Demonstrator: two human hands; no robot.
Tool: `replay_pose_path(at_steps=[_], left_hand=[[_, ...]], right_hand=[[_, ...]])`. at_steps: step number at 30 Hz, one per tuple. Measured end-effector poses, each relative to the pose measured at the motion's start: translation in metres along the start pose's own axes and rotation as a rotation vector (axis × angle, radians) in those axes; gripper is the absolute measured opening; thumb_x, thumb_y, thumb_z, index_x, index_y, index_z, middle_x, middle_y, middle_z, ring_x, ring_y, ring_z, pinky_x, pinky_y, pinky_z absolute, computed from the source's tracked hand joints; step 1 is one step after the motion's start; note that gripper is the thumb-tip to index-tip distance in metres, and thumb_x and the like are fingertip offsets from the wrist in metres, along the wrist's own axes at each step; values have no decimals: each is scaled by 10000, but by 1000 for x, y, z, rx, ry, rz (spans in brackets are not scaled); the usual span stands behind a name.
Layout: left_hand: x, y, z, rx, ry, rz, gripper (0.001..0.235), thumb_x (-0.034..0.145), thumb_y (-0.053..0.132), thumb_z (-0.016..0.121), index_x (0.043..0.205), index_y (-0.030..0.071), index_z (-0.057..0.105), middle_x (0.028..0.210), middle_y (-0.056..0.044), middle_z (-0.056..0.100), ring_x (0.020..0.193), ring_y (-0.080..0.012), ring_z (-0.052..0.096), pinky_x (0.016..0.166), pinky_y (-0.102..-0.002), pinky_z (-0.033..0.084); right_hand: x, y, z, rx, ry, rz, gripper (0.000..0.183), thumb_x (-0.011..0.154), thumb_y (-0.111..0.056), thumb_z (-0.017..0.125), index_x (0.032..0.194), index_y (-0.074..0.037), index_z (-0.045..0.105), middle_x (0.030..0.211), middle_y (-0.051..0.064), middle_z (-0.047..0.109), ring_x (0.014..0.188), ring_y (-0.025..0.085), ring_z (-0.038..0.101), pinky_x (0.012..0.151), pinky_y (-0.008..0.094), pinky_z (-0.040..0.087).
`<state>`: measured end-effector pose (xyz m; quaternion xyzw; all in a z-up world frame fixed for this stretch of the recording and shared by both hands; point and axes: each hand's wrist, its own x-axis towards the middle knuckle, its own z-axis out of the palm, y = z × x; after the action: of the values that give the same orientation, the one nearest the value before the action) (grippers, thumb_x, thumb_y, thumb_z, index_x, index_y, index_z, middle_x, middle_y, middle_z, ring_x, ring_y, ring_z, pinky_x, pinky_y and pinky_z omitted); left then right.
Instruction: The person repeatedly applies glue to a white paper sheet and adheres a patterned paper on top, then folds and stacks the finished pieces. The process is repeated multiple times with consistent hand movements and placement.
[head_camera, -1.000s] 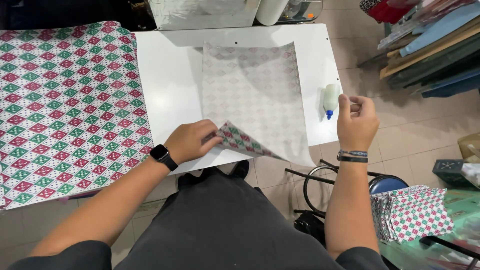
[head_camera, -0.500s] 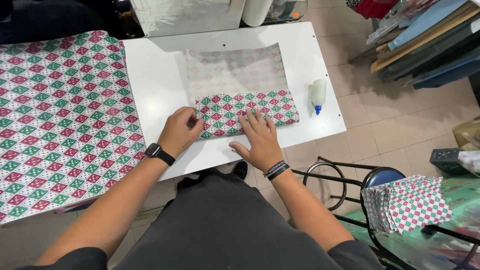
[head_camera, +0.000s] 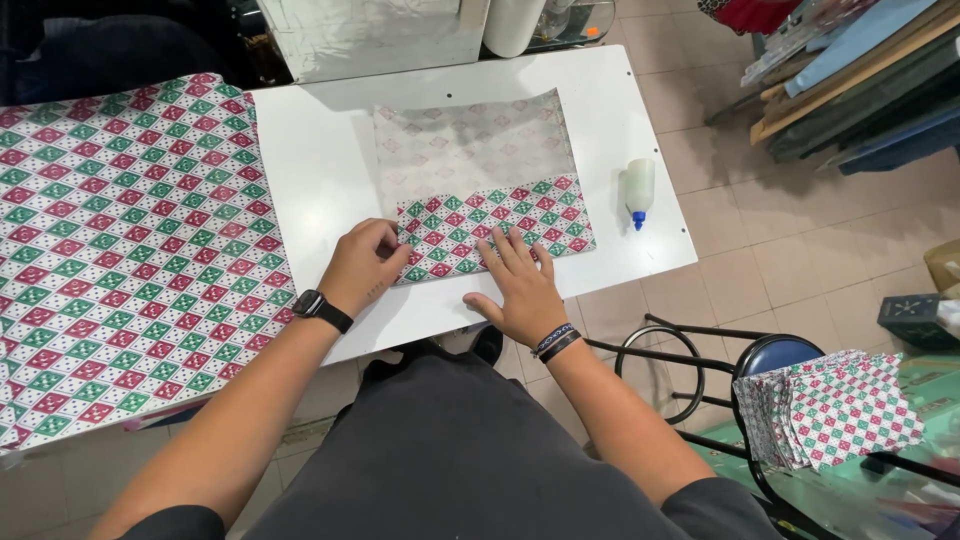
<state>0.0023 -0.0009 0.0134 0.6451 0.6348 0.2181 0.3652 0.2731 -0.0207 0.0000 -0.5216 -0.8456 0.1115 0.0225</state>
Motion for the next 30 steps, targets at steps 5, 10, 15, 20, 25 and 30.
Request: replay_pose_path(at_steps=[5, 10, 15, 20, 25, 30], left_hand=[[-28, 72, -36, -47, 15, 5, 721, 940, 51, 680, 1495, -84, 242, 1439, -374, 386, 1313, -497, 501, 1029, -556, 549], [-9, 61, 1, 343, 108, 357, 663, 921, 152, 740, 1474, 19, 399, 1502, -294, 363, 1419, -488, 357, 1144, -660, 292], [32, 58, 36, 438, -118, 439, 458, 986, 312, 650, 1404, 142, 577, 1550, -144, 447, 1464, -338, 394, 1209, -568, 222], [59, 53, 52, 600, -294, 313, 512, 954, 425, 665, 1388, 159, 608, 1506, -111, 535, 1403, -302, 491, 1159, -537, 297], [59, 49, 64, 641, -261, 258, 583, 889, 464, 731, 1391, 199, 599, 1502, -78, 537, 1397, -298, 491, 1164, -562, 271], [47, 65, 54, 621, -277, 218, 620, 877, 473, 748, 1384, 154, 585, 1529, -109, 510, 1412, -338, 462, 1160, -605, 232]], right_hand=[[-2, 2, 2, -40, -5, -30, 882, 949, -786, 365, 1611, -205, 317, 1694, 107, 235, 1573, 270, 125, 1230, 520, 38], [-3, 5, 4, -89, 3, -68, 922, 926, -827, 327, 1628, -230, 276, 1706, 81, 206, 1572, 256, 130, 1235, 509, 31], [-2, 9, 7, -118, -3, -97, 963, 899, -860, 306, 1618, -220, 295, 1710, 79, 192, 1572, 247, 132, 1244, 497, 7], [-1, 14, 9, -150, -30, -120, 1007, 875, -890, 300, 1628, -222, 260, 1722, 52, 142, 1577, 229, 95, 1246, 481, -35], [-1, 15, 6, -158, -42, -135, 1099, 816, -943, 293, 1634, -212, 231, 1722, 60, 133, 1578, 222, 88, 1248, 482, -51], [-6, 29, -1, -180, -53, -135, 1228, 731, -1009, 275, 1628, -173, 232, 1717, 60, 158, 1579, 198, 101, 1253, 471, -53]])
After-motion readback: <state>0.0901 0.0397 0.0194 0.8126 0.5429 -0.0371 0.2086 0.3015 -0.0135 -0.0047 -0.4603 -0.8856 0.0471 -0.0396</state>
